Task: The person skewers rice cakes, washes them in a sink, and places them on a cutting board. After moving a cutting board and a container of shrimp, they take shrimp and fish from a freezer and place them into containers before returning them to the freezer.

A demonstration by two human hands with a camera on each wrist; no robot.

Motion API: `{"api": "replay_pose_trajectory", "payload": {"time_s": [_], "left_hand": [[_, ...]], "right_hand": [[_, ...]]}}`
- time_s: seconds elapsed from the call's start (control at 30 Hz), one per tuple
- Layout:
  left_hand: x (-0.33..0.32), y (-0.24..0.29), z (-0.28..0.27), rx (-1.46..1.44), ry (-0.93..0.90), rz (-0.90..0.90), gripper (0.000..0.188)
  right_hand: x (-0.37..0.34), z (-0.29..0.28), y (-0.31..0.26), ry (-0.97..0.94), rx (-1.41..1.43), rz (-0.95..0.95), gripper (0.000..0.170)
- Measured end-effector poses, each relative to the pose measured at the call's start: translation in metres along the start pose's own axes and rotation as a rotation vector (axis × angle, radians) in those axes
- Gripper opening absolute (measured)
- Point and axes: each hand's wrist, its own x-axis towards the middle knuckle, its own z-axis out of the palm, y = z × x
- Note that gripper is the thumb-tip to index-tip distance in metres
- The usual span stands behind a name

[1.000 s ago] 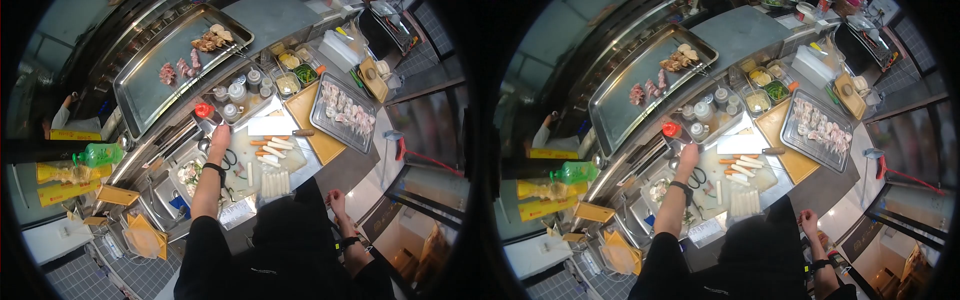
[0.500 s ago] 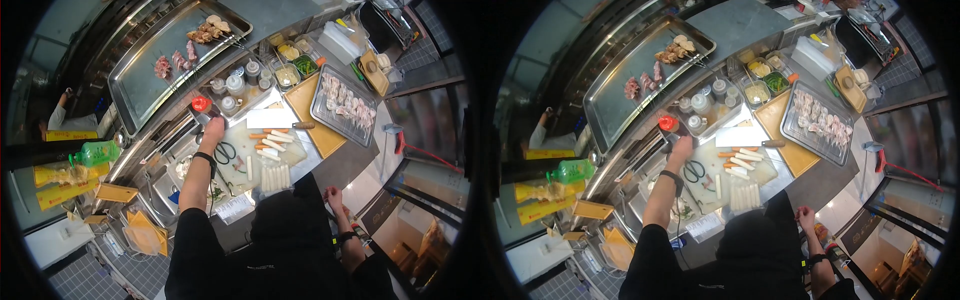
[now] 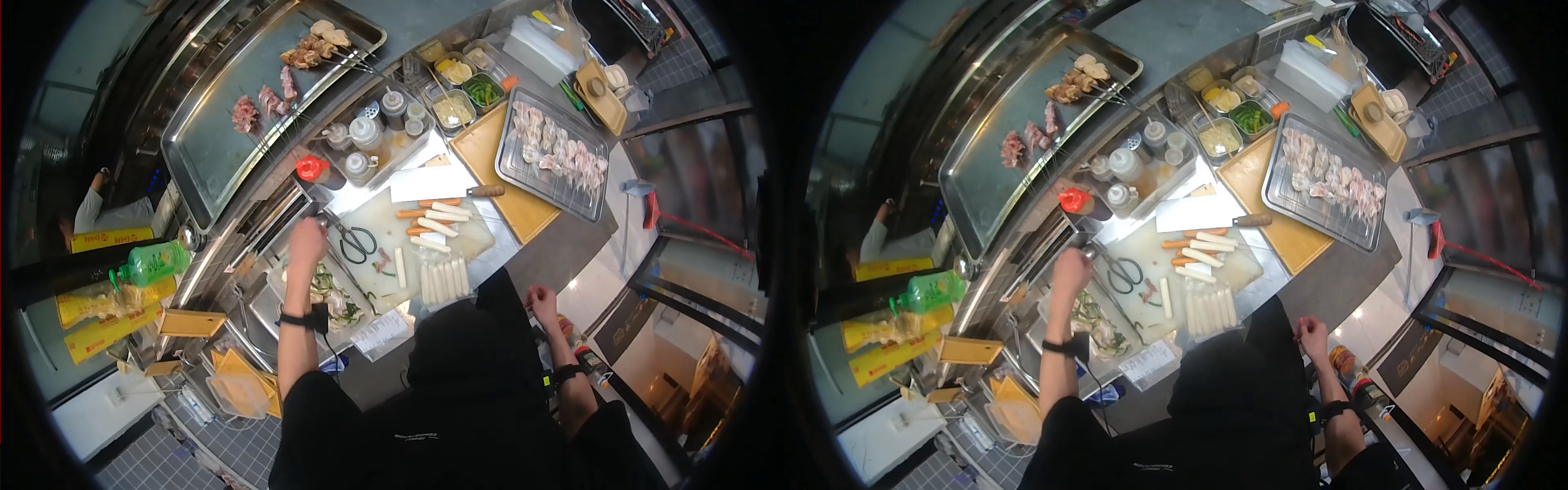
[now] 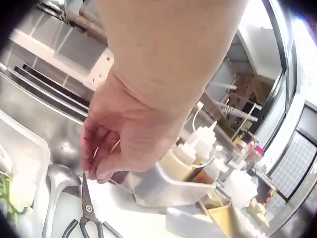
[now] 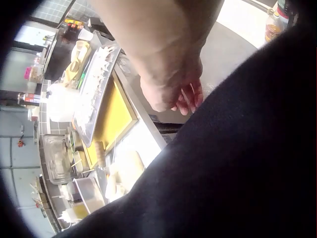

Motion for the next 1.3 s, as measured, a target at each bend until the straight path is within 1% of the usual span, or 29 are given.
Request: {"api": "replay_pose_trajectory", "payload": {"time_s": [0.07,0.1,0.13,0.17,0.2,0.23,0.3,0.33,0.37,0.43,0.47,0.5,0.53,0.57,0.6,0.63,0.67,0.73,0.77,0.83,0.87,0.97,1.03,1.07,1.13,1.17,1.23,1.27,1.3], "left_hand": [[-0.057,0.007,-0.020,-0.094,0.130,0.023,0.014],[-0.082,0.016,-0.034,-0.145,0.198,0.062,0.014],[-0.106,0.028,-0.046,-0.142,0.190,0.057,0.014],[-0.130,0.042,-0.057,-0.278,0.247,0.056,0.012],[-0.146,0.055,-0.063,-0.415,0.311,0.056,0.010],[-0.160,0.067,-0.064,-0.414,0.311,0.051,0.010],[-0.180,0.090,-0.060,-0.707,0.232,0.112,0.008],[-0.185,0.101,-0.054,-0.795,0.152,0.153,0.007],[-0.187,0.113,-0.045,-0.882,0.069,0.195,0.006],[-0.183,0.134,-0.009,-1.255,-0.059,0.184,0.009],[-0.176,0.142,0.004,-1.262,-0.049,0.192,0.009],[-0.168,0.149,0.016,-1.361,-0.112,0.111,0.011],[-0.160,0.150,0.029,-1.459,-0.177,0.023,0.014],[-0.151,0.145,0.051,-1.467,-0.167,0.021,0.014],[-0.140,0.138,0.077,-1.411,-0.060,-0.007,0.018],[-0.134,0.132,0.095,-1.350,0.040,-0.033,0.023],[-0.136,0.129,0.103,-1.352,0.035,-0.036,0.023],[-0.135,0.127,0.117,-0.371,0.175,-0.032,0.039],[-0.130,0.128,0.129,-0.373,0.185,-0.022,0.039],[-0.131,0.130,0.162,-0.178,0.115,-0.064,0.054],[-0.130,0.130,0.171,-0.180,0.110,-0.060,0.054],[-0.126,0.129,0.174,-0.133,0.062,-0.031,0.061],[-0.123,0.120,0.168,-0.451,0.013,-0.114,0.057],[-0.121,0.116,0.165,-0.449,0.016,-0.114,0.057],[-0.124,0.118,0.141,-1.393,0.072,-0.073,0.035],[-0.132,0.128,0.111,-1.386,0.070,-0.077,0.035],[-0.147,0.160,0.029,-2.037,0.051,0.080,0.022],[-0.146,0.165,0.014,-2.034,0.052,0.079,0.022],[-0.142,0.169,0.002,-2.102,0.064,0.184,0.026]], "right_hand": [[-0.007,0.005,-0.031,0.008,-0.094,-0.185,0.020],[-0.015,0.012,-0.061,0.006,-0.094,-0.177,0.020],[-0.029,0.020,-0.101,0.025,-0.120,-0.285,0.019],[-0.045,0.029,-0.141,0.043,-0.147,-0.393,0.017],[-0.059,0.036,-0.179,0.074,-0.248,-0.596,0.014],[-0.074,0.044,-0.217,0.106,-0.349,-0.801,0.013],[-0.107,0.062,-0.293,0.143,-0.522,-1.250,0.018],[-0.113,0.076,-0.298,0.140,-0.520,-1.260,0.018],[-0.120,0.090,-0.301,0.014,-0.496,-1.194,0.019],[-0.132,0.108,-0.304,-0.230,-0.455,-1.053,0.020],[-0.134,0.110,-0.304,-0.344,-0.436,-0.981,0.021],[-0.131,0.112,-0.297,-0.340,-0.443,-0.992,0.021],[-0.126,0.113,-0.283,-0.427,-0.320,-0.744,0.020],[-0.122,0.114,-0.268,-0.510,-0.199,-0.490,0.020],[-0.118,0.115,-0.256,-0.517,-0.207,-0.496,0.020],[-0.114,0.114,-0.244,-0.441,-0.138,-0.491,0.020],[-0.116,0.111,-0.235,-0.361,-0.068,-0.478,0.022],[-0.123,0.100,-0.242,-0.328,-0.081,-0.482,0.022],[-0.124,0.095,-0.249,-0.299,-0.091,-0.490,0.023],[-0.129,0.090,-0.252,-0.284,-0.091,-0.468,0.022],[-0.131,0.089,-0.255,-0.289,-0.084,-0.486,0.021],[-0.136,0.086,-0.255,-0.302,-0.077,-0.512,0.019],[-0.138,0.085,-0.256,-0.311,-0.074,-0.521,0.018],[-0.141,0.084,-0.255,-0.314,-0.071,-0.513,0.017],[-0.148,0.084,-0.257,-0.321,-0.063,-0.498,0.017],[-0.154,0.087,-0.262,-0.335,-0.082,-0.528,0.016],[-0.167,0.092,-0.274,-0.350,-0.098,-0.557,0.016],[-0.175,0.095,-0.282,-0.387,-0.129,-0.577,0.016],[-0.179,0.098,-0.287,-0.423,-0.161,-0.601,0.017]]}}
